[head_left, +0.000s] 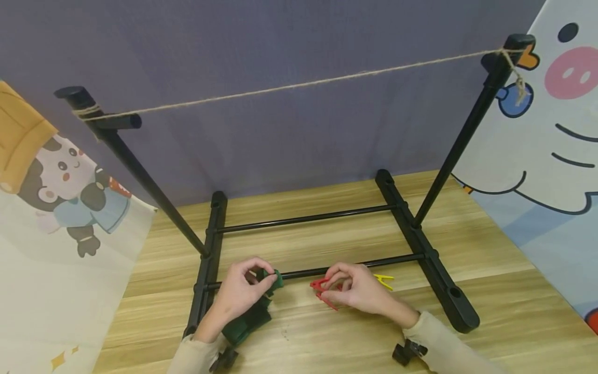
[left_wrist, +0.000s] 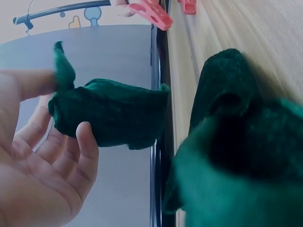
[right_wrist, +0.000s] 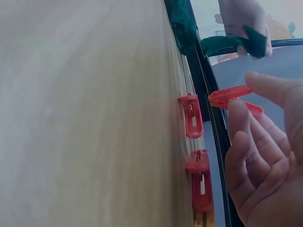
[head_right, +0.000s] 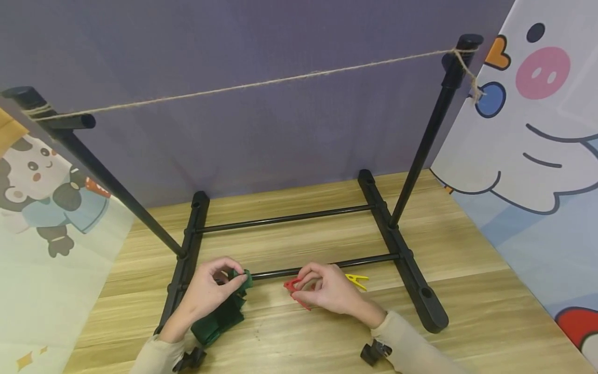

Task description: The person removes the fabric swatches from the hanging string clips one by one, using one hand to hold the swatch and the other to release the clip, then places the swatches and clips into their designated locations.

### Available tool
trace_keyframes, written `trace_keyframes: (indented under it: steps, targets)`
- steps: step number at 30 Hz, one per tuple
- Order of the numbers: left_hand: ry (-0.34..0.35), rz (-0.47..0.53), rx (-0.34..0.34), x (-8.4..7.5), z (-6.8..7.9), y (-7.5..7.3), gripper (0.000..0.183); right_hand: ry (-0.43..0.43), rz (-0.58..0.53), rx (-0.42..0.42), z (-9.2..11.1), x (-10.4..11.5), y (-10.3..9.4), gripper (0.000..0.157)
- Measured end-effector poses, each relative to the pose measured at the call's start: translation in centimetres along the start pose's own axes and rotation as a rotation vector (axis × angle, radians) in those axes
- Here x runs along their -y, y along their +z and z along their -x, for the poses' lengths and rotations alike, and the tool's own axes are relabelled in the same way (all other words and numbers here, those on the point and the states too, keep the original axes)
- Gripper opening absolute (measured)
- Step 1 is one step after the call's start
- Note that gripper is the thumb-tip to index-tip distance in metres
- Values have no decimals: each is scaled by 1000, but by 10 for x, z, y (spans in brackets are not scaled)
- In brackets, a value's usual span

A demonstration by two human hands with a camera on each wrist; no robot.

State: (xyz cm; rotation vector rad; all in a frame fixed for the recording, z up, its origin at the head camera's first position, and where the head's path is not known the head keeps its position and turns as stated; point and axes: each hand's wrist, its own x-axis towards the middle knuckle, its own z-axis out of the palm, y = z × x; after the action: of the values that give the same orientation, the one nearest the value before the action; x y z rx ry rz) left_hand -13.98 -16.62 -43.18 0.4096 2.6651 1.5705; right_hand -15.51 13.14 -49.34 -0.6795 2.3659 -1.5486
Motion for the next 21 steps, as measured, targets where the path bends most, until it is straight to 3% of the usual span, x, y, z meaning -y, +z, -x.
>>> trace_keyframes:
  steps: [5, 11, 15, 21]
  targets:
    - [-26, -24, 1, -11, 4, -7, 16, 31, 4, 23, 0, 3, 2, 33]
    - [-70, -39, -4, 3, 6, -13, 24, 12, 76, 33, 0, 4, 8, 32]
    - [-37, -48, -14, 10, 7, -19, 25, -5, 166, 32, 0, 3, 11, 30]
    - [-9, -51, -9, 6, 13, -24, 25, -41, 253, 41, -2, 4, 14, 27]
